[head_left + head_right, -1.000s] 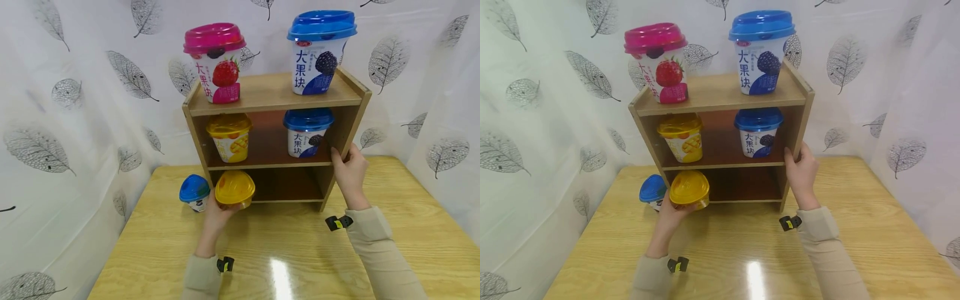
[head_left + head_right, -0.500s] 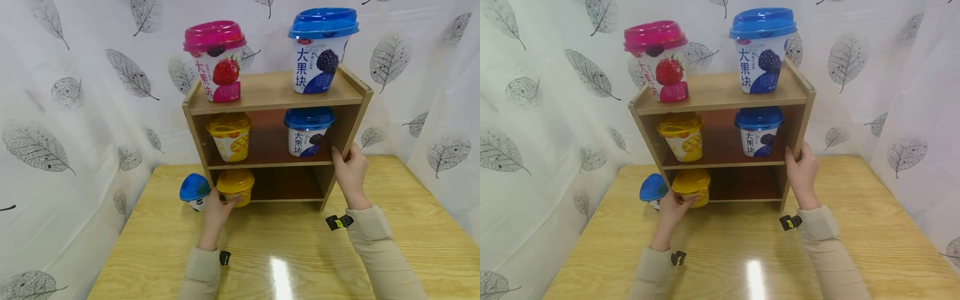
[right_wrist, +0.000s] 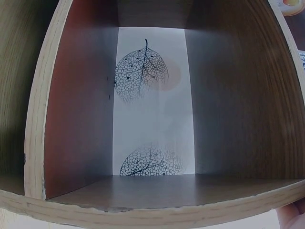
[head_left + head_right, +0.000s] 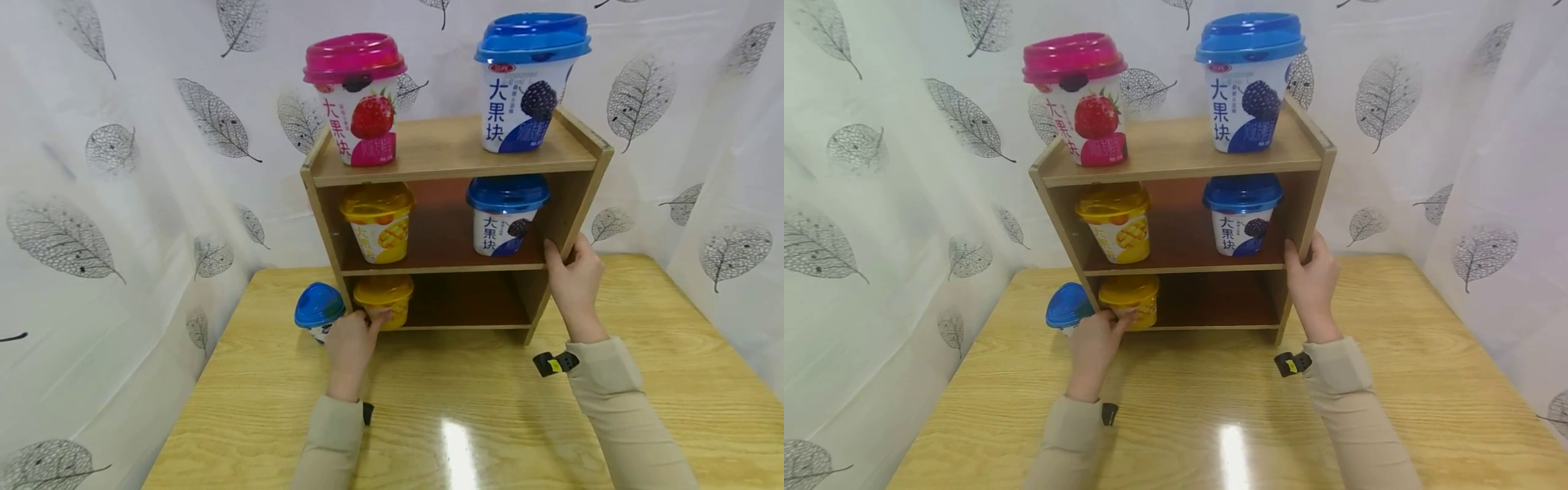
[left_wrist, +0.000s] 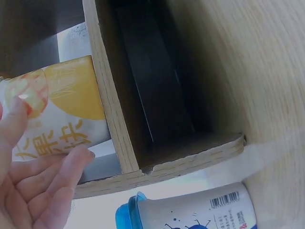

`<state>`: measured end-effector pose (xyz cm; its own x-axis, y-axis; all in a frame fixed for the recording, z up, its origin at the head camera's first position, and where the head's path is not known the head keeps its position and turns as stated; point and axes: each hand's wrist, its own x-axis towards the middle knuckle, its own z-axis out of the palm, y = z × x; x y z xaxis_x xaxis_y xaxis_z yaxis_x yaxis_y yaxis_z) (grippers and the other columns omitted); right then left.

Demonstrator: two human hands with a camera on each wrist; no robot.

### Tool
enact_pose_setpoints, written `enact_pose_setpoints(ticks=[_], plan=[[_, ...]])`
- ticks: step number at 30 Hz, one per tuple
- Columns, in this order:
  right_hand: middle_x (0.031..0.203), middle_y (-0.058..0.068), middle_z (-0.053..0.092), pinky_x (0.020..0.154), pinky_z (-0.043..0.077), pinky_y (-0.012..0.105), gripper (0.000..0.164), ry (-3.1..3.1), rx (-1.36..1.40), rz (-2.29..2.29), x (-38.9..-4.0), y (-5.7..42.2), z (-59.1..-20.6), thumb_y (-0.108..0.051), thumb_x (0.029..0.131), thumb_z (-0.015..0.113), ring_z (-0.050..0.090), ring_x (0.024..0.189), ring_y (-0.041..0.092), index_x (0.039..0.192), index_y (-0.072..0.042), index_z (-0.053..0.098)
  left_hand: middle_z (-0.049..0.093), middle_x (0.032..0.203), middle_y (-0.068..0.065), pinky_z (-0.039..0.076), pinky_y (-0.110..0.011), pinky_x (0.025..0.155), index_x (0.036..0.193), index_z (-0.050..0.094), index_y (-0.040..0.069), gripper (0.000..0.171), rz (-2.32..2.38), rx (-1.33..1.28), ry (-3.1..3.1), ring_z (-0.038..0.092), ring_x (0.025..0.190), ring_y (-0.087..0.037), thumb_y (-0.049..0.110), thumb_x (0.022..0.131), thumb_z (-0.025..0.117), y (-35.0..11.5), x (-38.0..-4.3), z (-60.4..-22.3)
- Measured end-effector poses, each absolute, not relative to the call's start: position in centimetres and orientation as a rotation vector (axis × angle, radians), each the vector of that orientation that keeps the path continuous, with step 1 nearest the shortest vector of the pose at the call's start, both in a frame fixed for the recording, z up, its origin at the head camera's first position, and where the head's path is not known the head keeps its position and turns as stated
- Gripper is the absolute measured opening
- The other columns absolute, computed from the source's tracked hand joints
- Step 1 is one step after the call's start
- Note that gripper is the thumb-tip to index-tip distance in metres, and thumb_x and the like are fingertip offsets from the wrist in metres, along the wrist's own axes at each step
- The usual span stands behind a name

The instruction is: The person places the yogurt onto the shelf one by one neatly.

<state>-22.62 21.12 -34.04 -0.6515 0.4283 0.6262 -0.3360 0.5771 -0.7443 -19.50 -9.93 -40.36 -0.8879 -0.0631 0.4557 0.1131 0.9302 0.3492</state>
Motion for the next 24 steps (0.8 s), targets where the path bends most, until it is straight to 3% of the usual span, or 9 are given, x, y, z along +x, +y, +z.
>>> enact_pose_setpoints(ticks=[3,9,19,24], plan=[[0.098,0.019,0.063,0.059,0.037,0.004,0.028,-1.966,-0.065,1.147,-22.6,21.1,-34.1,-0.013,0.084,0.058,0.06,0.079,0.028,0.104,0.007,0.059,0.037,0.042,0.0,0.025,-0.026,0.031,0.05,0.049,0.009,0.052,-0.486,-0.006,-2.642,0.039,0.035,-0.015,0.053,0.078,0.053,-9.9,-19.8,-40.4],[0.096,0.018,0.063,0.059,0.038,0.005,0.027,-1.962,-0.07,1.134,-22.6,21.2,-34.1,-0.013,0.083,0.059,0.06,0.075,0.018,0.102,0.006,0.059,0.045,0.045,-0.004,0.028,-0.029,0.031,0.057,0.058,0.007,0.051,-0.437,0.036,-2.651,0.045,0.037,-0.02,0.052,0.08,0.053,-9.5,-20.1,-40.4],[0.097,0.018,0.063,0.06,0.039,0.005,0.028,-1.964,-0.057,1.147,-22.7,21.4,-34.1,-0.014,0.084,0.058,0.06,0.078,0.022,0.103,0.006,0.059,0.047,0.044,0.001,0.027,-0.024,0.032,0.053,0.059,0.009,0.043,-0.525,-0.013,-2.605,0.042,0.036,-0.012,0.042,0.08,0.061,-10.5,-18.7,-40.2],[0.096,0.019,0.063,0.059,0.038,0.004,0.027,-1.96,-0.052,1.149,-22.6,21.3,-34.2,-0.013,0.083,0.058,0.06,0.078,0.028,0.102,0.007,0.059,0.038,0.044,0.004,0.027,-0.025,0.031,0.053,0.048,0.012,0.036,-0.568,-0.01,-2.735,0.037,0.036,-0.011,0.03,0.079,0.063,-13.1,-17.4,-39.5]])
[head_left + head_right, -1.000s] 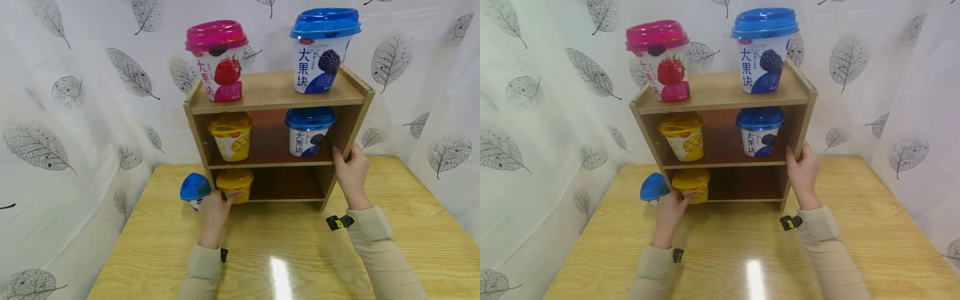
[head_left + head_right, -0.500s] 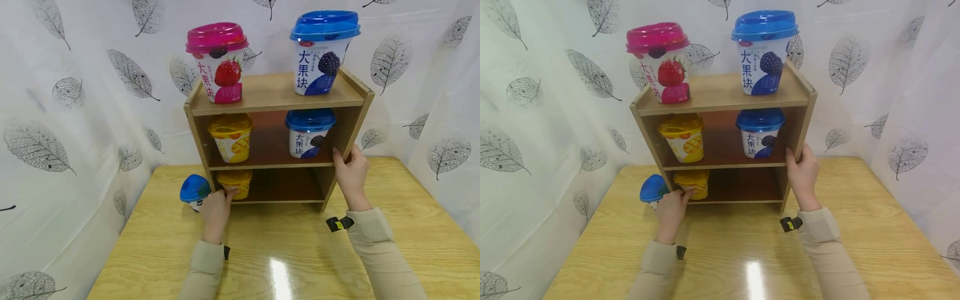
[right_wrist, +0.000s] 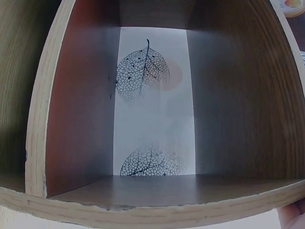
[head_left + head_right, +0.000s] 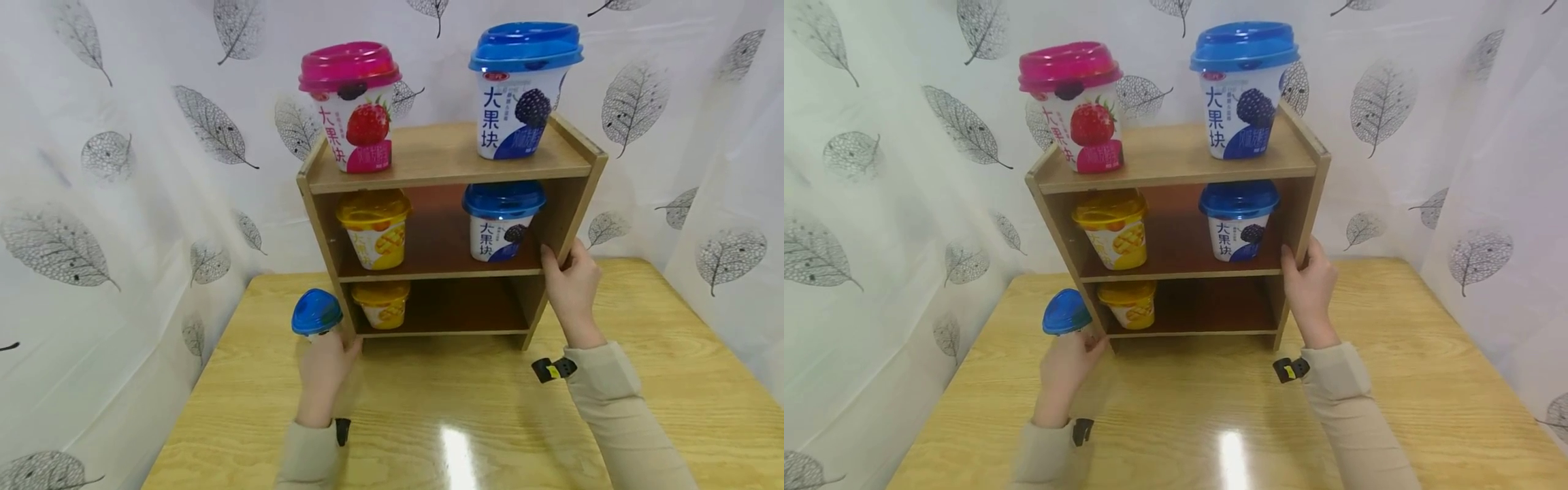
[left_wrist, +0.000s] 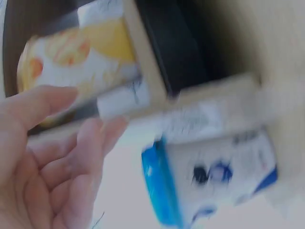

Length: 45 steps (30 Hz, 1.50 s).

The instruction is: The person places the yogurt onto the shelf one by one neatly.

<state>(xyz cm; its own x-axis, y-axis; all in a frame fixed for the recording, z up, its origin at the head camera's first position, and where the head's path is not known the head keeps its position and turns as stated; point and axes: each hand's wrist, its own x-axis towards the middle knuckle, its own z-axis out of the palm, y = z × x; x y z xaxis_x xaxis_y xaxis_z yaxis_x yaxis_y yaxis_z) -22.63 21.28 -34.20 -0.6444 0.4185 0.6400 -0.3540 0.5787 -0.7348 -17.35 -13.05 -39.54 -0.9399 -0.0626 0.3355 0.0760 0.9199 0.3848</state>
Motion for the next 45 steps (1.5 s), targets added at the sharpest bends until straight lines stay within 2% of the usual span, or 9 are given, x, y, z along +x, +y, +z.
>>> enact_pose_setpoints(ticks=[3,6,10,13,17,25,30,36,45], plan=[[0.097,0.019,0.063,0.059,0.038,0.004,0.028,-1.964,-0.056,1.162,-22.5,21.1,-34.3,-0.014,0.084,0.058,0.06,0.078,0.028,0.102,0.007,0.059,0.036,0.045,0.003,0.026,-0.025,0.032,0.055,0.044,0.011,0.035,-0.541,0.036,-2.78,0.035,0.036,-0.012,0.027,0.08,0.062,-14.9,-17.1,-39.0],[0.097,0.019,0.063,0.059,0.038,0.005,0.028,-1.959,-0.065,1.176,-22.5,21.1,-34.4,-0.014,0.084,0.058,0.06,0.077,0.014,0.102,0.007,0.059,0.048,0.052,-0.005,0.033,-0.029,0.033,0.067,0.053,0.004,0.032,-0.496,0.091,-2.757,0.045,0.041,-0.017,0.032,0.08,0.063,-16.3,-17.7,-38.5],[0.096,0.019,0.063,0.059,0.039,0.005,0.027,-1.951,-0.07,1.177,-22.3,21.2,-34.7,-0.013,0.083,0.058,0.05,0.071,-0.01,0.101,0.007,0.059,0.056,0.078,-0.019,0.045,-0.042,0.045,0.093,0.056,-0.006,0.05,-0.449,0.167,-2.711,0.055,0.066,-0.032,0.043,0.081,0.06,-17.4,-19.2,-38.5],[0.096,0.02,0.062,0.059,0.038,0.005,0.027,-1.958,-0.074,1.171,-22.2,21.1,-34.9,-0.012,0.083,0.058,0.046,0.069,-0.015,0.101,0.007,0.059,0.051,0.087,-0.025,0.046,-0.046,0.053,0.094,0.054,-0.008,0.059,-0.377,0.195,-2.716,0.05,0.079,-0.037,0.049,0.081,0.056,-17.7,-20.6,-38.9],[0.095,0.02,0.063,0.058,0.037,0.004,0.026,-1.971,-0.085,1.161,-22.1,21.1,-35.2,-0.012,0.083,0.058,0.045,0.069,-0.015,0.101,0.007,0.059,0.048,0.086,-0.027,0.043,-0.048,0.055,0.088,0.053,-0.009,0.067,-0.227,0.231,-2.787,0.046,0.079,-0.038,0.057,0.079,0.051,-17.9,-22.2,-39.7],[0.094,0.021,0.063,0.057,0.037,0.004,0.025,-1.972,-0.064,1.162,-22.2,20.8,-35.4,-0.011,0.083,0.058,0.046,0.067,-0.016,0.101,0.007,0.059,0.045,0.099,-0.031,0.034,-0.061,0.072,0.101,0.053,-0.012,0.084,-0.133,0.312,-2.978,0.042,0.092,-0.042,0.068,0.075,0.044,-18.7,-23.7,-40.9],[0.095,0.02,0.063,0.058,0.037,0.004,0.026,-1.961,-0.052,1.174,-22.3,20.6,-35.2,-0.012,0.083,0.058,0.045,0.068,-0.017,0.101,0.007,0.059,0.046,0.102,-0.031,0.032,-0.062,0.073,0.106,0.052,-0.013,0.081,-0.197,0.272,-2.998,0.041,0.096,-0.043,0.063,0.075,0.051,-19.0,-23.6,-40.8],[0.095,0.021,0.062,0.059,0.037,0.005,0.026,-1.946,-0.047,1.184,-22.4,20.6,-34.8,-0.012,0.083,0.058,0.046,0.069,-0.015,0.101,0.008,0.058,0.039,0.122,-0.028,0.026,-0.066,0.077,0.124,0.045,-0.003,0.075,-0.237,0.131,-3.072,0.032,0.11,-0.045,0.054,0.076,0.055,-18.9,-22.9,-39.9],[0.092,0.024,0.062,0.057,0.036,0.006,0.027,-1.915,-0.067,1.158,-22.5,20.9,-34.4,-0.012,0.083,0.059,0.044,0.066,-0.017,0.097,0.011,0.058,0.044,0.121,-0.02,0.035,-0.058,0.076,0.121,0.05,0.003,0.057,-0.387,-0.038,-2.989,0.035,0.109,-0.038,0.041,0.08,0.057,-18.8,-21.5,-39.8]])
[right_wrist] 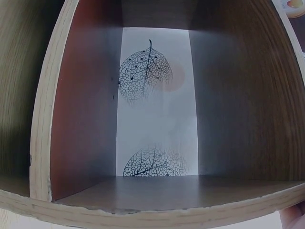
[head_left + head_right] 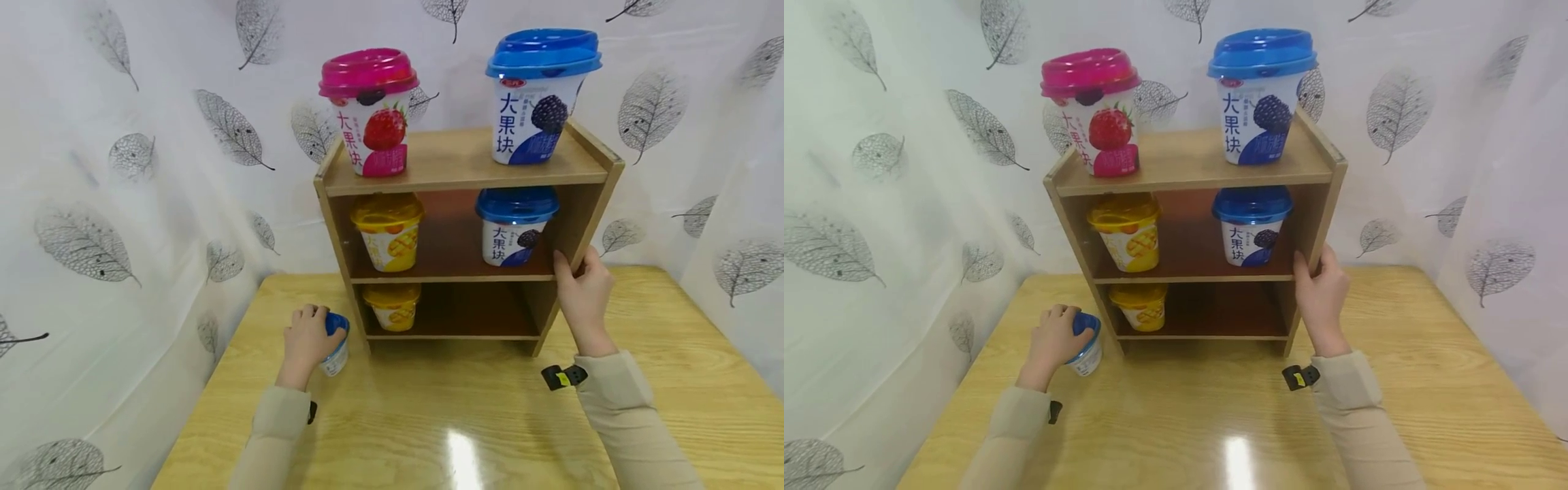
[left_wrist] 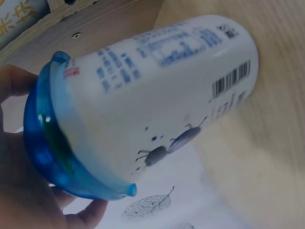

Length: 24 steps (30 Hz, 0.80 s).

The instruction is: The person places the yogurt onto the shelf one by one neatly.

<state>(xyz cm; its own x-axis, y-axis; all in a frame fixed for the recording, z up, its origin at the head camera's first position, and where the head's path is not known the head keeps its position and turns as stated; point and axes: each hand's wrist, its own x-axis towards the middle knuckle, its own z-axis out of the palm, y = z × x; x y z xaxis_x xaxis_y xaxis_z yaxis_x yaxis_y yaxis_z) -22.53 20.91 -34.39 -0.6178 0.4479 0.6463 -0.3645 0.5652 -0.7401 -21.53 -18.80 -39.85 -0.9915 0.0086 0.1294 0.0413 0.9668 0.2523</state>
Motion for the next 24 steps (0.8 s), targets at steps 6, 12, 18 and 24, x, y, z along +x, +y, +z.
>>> enact_pose_setpoints(ticks=[6,12,18,24], plan=[[0.094,0.022,0.062,0.058,0.036,0.004,0.027,-1.923,-0.071,1.144,-22.6,21.1,-34.3,-0.012,0.083,0.059,0.043,0.067,-0.019,0.099,0.009,0.058,0.046,0.119,-0.018,0.035,-0.055,0.076,0.116,0.054,0.002,0.05,-0.484,-0.101,-2.893,0.038,0.109,-0.035,0.034,0.079,0.06,-18.7,-21.0,-40.4],[0.095,0.022,0.062,0.058,0.037,0.003,0.027,-1.934,-0.065,1.158,-22.5,21.1,-34.5,-0.012,0.083,0.058,0.044,0.068,-0.02,0.1,0.01,0.058,0.039,0.123,-0.022,0.031,-0.057,0.077,0.118,0.052,0.002,0.06,-0.417,0.062,-2.85,0.034,0.109,-0.039,0.05,0.082,0.051,-18.5,-20.3,-40.6],[0.095,0.021,0.062,0.058,0.036,0.004,0.028,-1.942,-0.093,1.157,-22.5,21.0,-34.3,-0.015,0.084,0.058,0.043,0.067,-0.018,0.1,0.008,0.059,0.042,0.109,-0.028,0.032,-0.056,0.069,0.118,0.051,0.003,0.075,-0.226,0.276,-2.904,0.038,0.093,-0.042,0.065,0.08,0.04,-18.4,-20.5,-40.4],[0.094,0.021,0.063,0.058,0.037,0.004,0.028,-1.939,-0.093,1.159,-22.6,21.0,-34.3,-0.014,0.083,0.059,0.043,0.067,-0.019,0.1,0.008,0.059,0.04,0.116,-0.028,0.032,-0.06,0.072,0.126,0.046,0.006,0.072,-0.248,0.237,-3.003,0.038,0.099,-0.045,0.061,0.08,0.043,-18.2,-20.8,-40.3]])
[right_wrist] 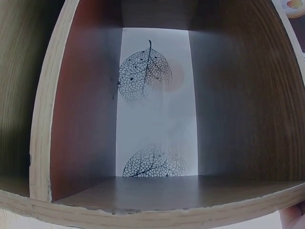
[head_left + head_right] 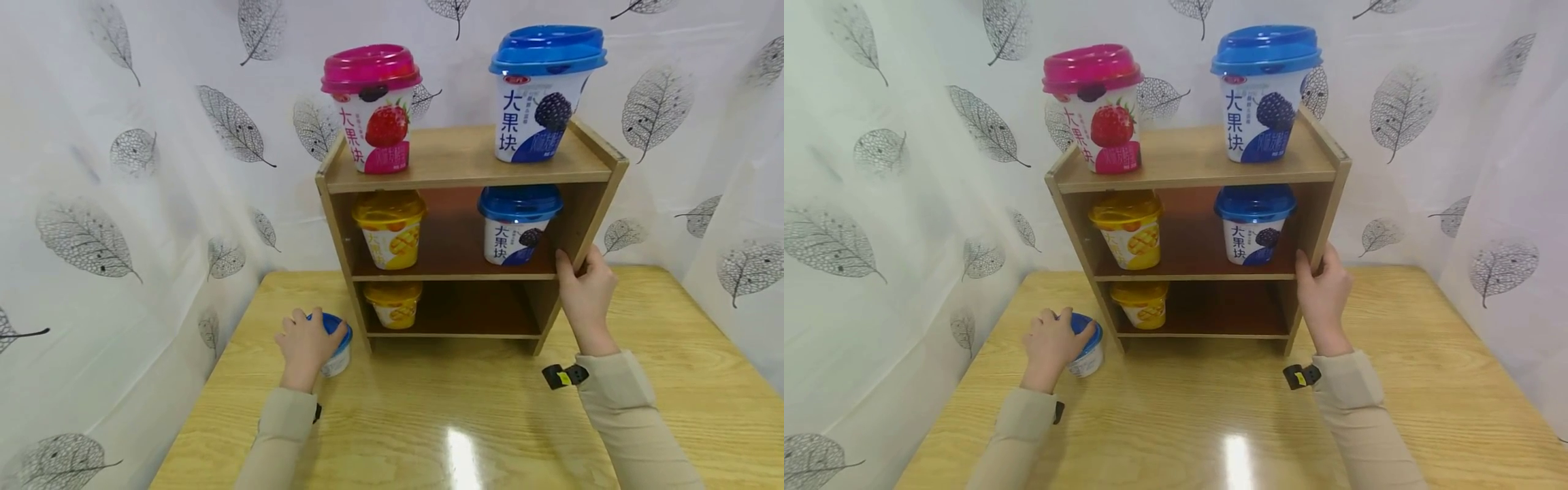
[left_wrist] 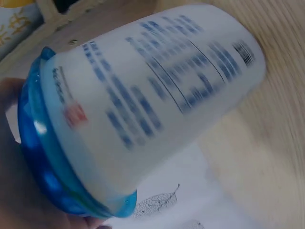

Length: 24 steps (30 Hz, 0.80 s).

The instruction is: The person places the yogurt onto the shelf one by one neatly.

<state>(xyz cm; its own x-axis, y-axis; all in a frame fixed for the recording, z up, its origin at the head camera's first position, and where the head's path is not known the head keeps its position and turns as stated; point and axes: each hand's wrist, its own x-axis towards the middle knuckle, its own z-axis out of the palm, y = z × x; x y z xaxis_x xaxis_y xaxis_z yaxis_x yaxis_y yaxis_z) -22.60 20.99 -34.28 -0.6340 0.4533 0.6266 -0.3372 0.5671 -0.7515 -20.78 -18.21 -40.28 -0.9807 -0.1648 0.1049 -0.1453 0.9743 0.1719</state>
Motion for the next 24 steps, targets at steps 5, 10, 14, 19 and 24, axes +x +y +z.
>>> enact_pose_setpoints(ticks=[5,10,14,19,24], plan=[[0.096,0.019,0.063,0.059,0.038,0.005,0.029,-1.943,-0.108,1.158,-22.5,21.0,-34.3,-0.016,0.083,0.059,0.052,0.072,-0.008,0.101,0.007,0.059,0.039,0.121,-0.024,0.034,-0.061,0.073,0.127,0.047,0.008,0.057,-0.379,0.062,-3.037,0.037,0.106,-0.043,0.044,0.083,0.05,-17.8,-20.7,-40.1],[0.099,0.017,0.063,0.063,0.044,0.01,0.03,-1.956,-0.119,1.157,-22.3,21.0,-34.2,-0.017,0.084,0.058,0.061,0.081,0.026,0.104,0.006,0.059,0.045,0.116,-0.019,0.032,-0.062,0.076,0.115,0.056,0.009,0.039,-0.561,-0.108,-2.98,0.042,0.105,-0.038,0.028,0.081,0.056,-17.6,-20.3,-39.8],[0.1,0.017,0.062,0.066,0.046,0.015,0.031,-1.968,-0.127,1.155,-22.3,21.0,-34.2,-0.018,0.085,0.058,0.06,0.083,0.03,0.105,0.005,0.059,0.052,0.111,-0.015,0.02,-0.07,0.082,0.102,0.062,0.009,0.026,-0.647,-0.231,-2.92,0.049,0.1,-0.035,0.019,0.078,0.061,-17.7,-20.0,-39.8],[0.099,0.017,0.063,0.063,0.042,0.009,0.03,-1.958,-0.119,1.148,-22.5,21.0,-34.3,-0.018,0.085,0.058,0.06,0.08,0.026,0.103,0.006,0.059,0.05,0.114,-0.019,0.022,-0.066,0.087,0.111,0.056,0.002,0.04,-0.664,-0.277,-2.849,0.05,0.1,-0.037,0.022,0.077,0.065,-17.8,-19.4,-39.9],[0.096,0.017,0.063,0.06,0.039,0.006,0.029,-1.937,-0.106,1.151,-22.6,21.0,-34.4,-0.017,0.084,0.058,0.056,0.074,-0.001,0.101,0.006,0.06,0.044,0.115,-0.025,0.03,-0.06,0.078,0.12,0.05,0.001,0.08,-0.4,0.087,-2.846,0.04,0.102,-0.042,0.059,0.066,0.064,-17.9,-18.0,-39.6]])
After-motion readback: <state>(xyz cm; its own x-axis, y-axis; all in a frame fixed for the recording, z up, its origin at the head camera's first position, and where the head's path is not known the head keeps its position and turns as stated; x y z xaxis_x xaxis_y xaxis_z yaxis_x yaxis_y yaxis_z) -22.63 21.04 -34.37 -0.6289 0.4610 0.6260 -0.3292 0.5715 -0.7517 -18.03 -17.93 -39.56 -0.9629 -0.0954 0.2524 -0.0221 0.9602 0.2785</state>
